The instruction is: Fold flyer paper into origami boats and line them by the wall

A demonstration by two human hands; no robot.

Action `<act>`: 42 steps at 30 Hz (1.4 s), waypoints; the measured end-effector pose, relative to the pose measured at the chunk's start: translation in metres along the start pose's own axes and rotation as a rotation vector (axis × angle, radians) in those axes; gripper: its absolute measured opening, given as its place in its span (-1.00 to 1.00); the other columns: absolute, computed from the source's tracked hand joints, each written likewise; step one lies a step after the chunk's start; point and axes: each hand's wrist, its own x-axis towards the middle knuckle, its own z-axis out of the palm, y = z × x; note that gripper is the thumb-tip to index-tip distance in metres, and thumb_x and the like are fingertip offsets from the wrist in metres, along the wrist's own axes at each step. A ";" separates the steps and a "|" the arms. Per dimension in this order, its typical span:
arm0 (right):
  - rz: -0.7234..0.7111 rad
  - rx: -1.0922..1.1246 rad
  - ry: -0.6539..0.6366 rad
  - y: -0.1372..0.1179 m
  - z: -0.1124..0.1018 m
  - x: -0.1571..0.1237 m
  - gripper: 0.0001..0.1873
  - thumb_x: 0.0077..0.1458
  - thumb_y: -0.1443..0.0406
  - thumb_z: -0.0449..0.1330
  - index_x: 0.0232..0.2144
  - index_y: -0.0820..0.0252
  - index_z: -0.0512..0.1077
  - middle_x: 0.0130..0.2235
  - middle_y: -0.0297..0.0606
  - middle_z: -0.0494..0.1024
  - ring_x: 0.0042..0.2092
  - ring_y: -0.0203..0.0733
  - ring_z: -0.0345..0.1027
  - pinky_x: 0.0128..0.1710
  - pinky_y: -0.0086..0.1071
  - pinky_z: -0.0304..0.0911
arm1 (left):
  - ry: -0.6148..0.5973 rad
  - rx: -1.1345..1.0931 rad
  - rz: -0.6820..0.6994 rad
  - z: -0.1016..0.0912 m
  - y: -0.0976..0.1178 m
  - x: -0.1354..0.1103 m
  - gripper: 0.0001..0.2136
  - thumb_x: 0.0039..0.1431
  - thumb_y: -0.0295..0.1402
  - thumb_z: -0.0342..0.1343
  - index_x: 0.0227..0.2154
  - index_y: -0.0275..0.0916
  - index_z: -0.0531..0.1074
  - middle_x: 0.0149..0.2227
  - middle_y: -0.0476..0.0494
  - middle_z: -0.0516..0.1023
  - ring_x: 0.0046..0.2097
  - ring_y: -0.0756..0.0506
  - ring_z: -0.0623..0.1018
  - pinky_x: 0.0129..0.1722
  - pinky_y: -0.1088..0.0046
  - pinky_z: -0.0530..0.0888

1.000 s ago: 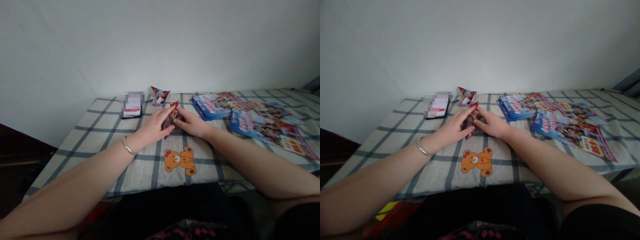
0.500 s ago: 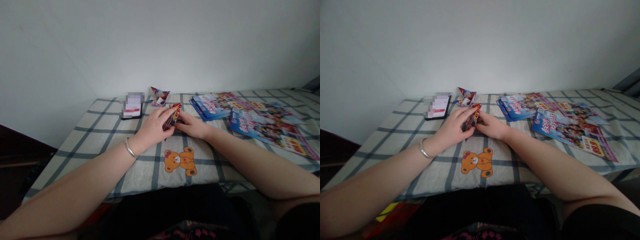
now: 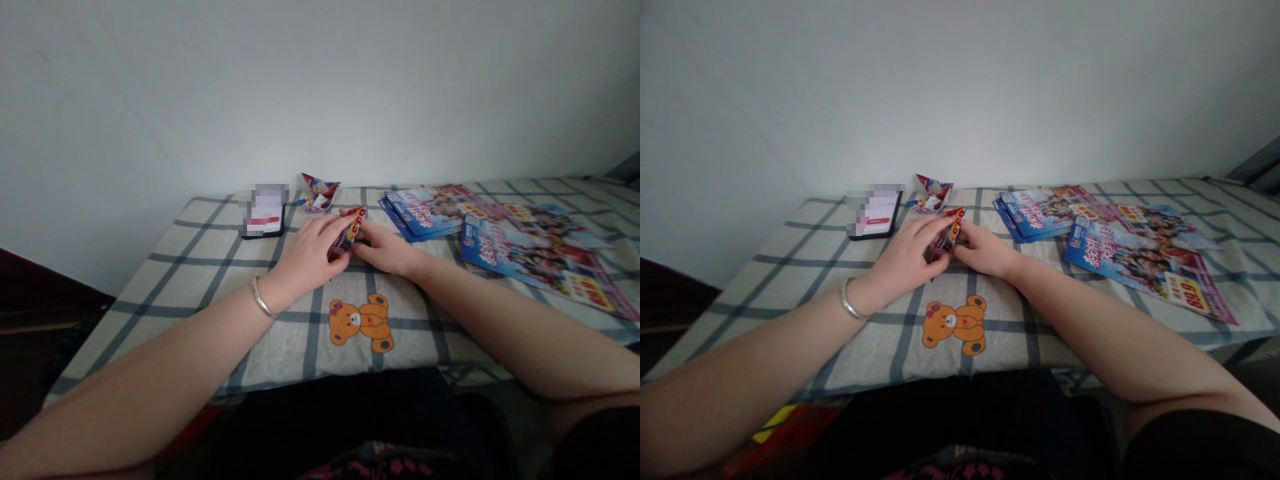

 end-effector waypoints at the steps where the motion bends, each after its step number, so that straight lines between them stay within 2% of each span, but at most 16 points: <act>1: 0.003 0.021 0.004 -0.001 0.001 0.000 -0.31 0.08 0.41 0.05 0.29 0.15 0.18 0.01 -0.20 0.57 0.04 -0.07 0.47 0.20 -0.06 0.29 | 0.003 0.012 -0.004 0.000 0.001 0.000 -0.46 0.17 -0.44 0.16 0.23 -0.25 0.28 0.17 -0.30 0.43 0.20 -0.26 0.43 0.24 0.05 0.38; 7: 0.085 0.106 0.029 -0.003 0.003 0.002 -0.22 0.05 0.45 0.03 0.34 0.12 0.10 -0.09 -0.27 0.59 -0.13 -0.13 0.53 0.04 -0.13 0.44 | 0.007 0.087 0.005 -0.001 0.005 0.000 -0.45 0.17 -0.44 0.14 0.24 -0.23 0.26 0.21 -0.28 0.43 0.22 -0.27 0.40 0.27 0.02 0.34; 13: 0.112 0.114 0.053 0.007 0.006 0.005 -0.39 0.02 0.44 0.04 0.17 0.17 0.26 -0.10 -0.24 0.58 -0.14 -0.14 0.51 0.01 -0.16 0.45 | 0.003 0.133 0.020 0.000 0.007 -0.001 -0.45 0.20 -0.42 0.13 0.27 -0.30 0.23 0.25 -0.31 0.39 0.23 -0.28 0.38 0.29 0.03 0.31; 17: 0.111 0.100 0.061 0.008 0.005 0.005 -0.46 0.04 0.46 0.05 0.09 0.12 0.32 -0.13 -0.28 0.60 -0.12 -0.13 0.51 0.01 -0.12 0.45 | 0.040 0.106 0.042 0.000 0.007 -0.001 -0.43 0.18 -0.46 0.12 0.26 -0.30 0.21 0.23 -0.28 0.41 0.22 -0.27 0.39 0.29 0.05 0.32; 23: 0.096 0.113 0.090 0.003 0.003 0.002 -0.54 0.02 0.47 0.08 0.01 0.16 0.38 -0.08 -0.22 0.62 -0.07 -0.10 0.54 0.06 -0.11 0.42 | 0.088 0.002 0.025 0.000 0.004 0.000 -0.46 0.17 -0.48 0.11 0.23 -0.25 0.21 0.19 -0.28 0.44 0.19 -0.25 0.44 0.24 0.04 0.38; 28: 0.038 0.058 0.122 0.003 0.000 0.001 -0.52 0.07 0.44 0.06 0.06 0.14 0.38 -0.03 -0.23 0.62 -0.02 -0.11 0.53 0.09 -0.16 0.39 | 0.130 -0.106 0.034 0.003 -0.006 -0.001 -0.45 0.20 -0.44 0.13 0.25 -0.24 0.19 0.22 -0.29 0.41 0.22 -0.24 0.42 0.26 0.05 0.37; 35: 0.023 -0.195 0.177 -0.004 -0.008 -0.001 -0.66 0.11 0.42 0.07 -0.07 0.17 0.46 -0.18 -0.24 0.64 -0.10 -0.08 0.50 -0.07 -0.25 0.35 | 0.082 -0.293 0.006 0.007 -0.019 -0.003 -0.43 0.27 -0.42 0.11 0.31 -0.17 0.14 0.29 -0.28 0.32 0.29 -0.23 0.36 0.30 0.05 0.35; 39: 0.058 -0.252 0.192 -0.006 -0.010 -0.002 -0.70 0.12 0.42 0.09 -0.11 0.18 0.49 -0.28 -0.28 0.64 -0.24 -0.13 0.49 -0.21 -0.33 0.32 | 0.056 -0.419 -0.036 0.010 -0.025 -0.005 -0.42 0.28 -0.39 0.11 0.33 -0.12 0.14 0.32 -0.28 0.29 0.30 -0.24 0.36 0.23 0.08 0.43; 42: 0.080 -0.250 0.210 -0.007 -0.011 -0.002 -0.67 0.13 0.42 0.10 -0.07 0.18 0.50 -0.27 -0.28 0.66 -0.23 -0.15 0.51 -0.19 -0.33 0.33 | 0.029 -0.503 -0.087 0.011 -0.028 -0.005 -0.42 0.27 -0.38 0.12 0.33 -0.10 0.14 0.32 -0.27 0.28 0.31 -0.23 0.35 0.16 0.12 0.50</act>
